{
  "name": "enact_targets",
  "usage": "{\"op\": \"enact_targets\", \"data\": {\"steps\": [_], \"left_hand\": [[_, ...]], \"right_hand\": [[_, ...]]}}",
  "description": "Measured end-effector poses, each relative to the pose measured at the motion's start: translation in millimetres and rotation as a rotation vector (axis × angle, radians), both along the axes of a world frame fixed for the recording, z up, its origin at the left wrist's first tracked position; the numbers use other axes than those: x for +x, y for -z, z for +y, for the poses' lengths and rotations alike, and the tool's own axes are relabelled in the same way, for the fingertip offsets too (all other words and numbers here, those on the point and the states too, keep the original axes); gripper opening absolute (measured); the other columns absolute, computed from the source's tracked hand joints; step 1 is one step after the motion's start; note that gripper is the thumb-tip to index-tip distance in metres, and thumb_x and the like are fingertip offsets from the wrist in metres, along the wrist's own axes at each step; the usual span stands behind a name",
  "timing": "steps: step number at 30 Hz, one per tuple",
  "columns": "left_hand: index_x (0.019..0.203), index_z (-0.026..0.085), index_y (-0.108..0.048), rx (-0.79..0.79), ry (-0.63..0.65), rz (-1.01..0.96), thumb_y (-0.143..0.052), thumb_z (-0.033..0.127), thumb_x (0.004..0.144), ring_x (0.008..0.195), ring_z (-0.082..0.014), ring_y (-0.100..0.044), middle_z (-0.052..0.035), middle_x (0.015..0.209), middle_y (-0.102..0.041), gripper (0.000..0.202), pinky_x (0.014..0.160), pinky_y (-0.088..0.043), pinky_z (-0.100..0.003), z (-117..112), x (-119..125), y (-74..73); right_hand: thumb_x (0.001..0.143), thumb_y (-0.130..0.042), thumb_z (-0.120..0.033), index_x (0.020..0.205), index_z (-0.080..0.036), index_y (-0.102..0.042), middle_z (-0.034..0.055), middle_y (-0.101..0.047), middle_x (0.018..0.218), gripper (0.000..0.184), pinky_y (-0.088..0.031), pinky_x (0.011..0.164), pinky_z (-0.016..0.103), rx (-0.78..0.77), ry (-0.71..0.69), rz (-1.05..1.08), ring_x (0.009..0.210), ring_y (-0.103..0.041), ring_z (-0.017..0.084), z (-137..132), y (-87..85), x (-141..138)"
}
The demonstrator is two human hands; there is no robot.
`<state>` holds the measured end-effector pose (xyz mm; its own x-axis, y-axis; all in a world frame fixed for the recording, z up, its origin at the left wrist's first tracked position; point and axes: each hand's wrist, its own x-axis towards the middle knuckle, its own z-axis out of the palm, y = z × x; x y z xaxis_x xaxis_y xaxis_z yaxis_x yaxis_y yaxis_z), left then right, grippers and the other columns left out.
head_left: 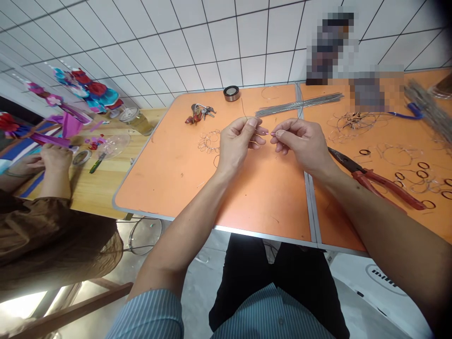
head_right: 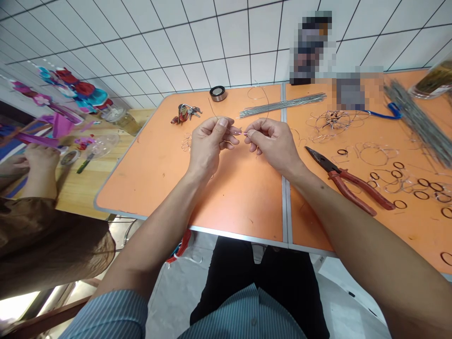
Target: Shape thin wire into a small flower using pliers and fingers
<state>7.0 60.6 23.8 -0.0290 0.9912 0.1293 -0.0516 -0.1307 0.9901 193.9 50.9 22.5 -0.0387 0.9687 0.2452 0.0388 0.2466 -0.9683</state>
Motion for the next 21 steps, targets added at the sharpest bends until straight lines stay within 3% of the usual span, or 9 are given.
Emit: {"op": "enact_targets", "data": {"steps": [21], "left_hand": [[0.105, 0.026, -0.082, -0.023, 0.027, -0.042, -0.080, 0.056, 0.111, 0.078, -0.0136, -0.084, -0.0052, 0.102, -0.089, 0.030, 0.067, -0.063, -0.024, 2.5, -0.8, 0.7]], "right_hand": [[0.096, -0.091, -0.023, 0.083, -0.024, -0.081, 0.0029, -0.080, 0.080, 0.017, -0.055, 0.055, 0.028, -0.002, -0.002, 0.024, 0.064, -0.068, 0.015, -0.3, -0.1, -0.8]]}}
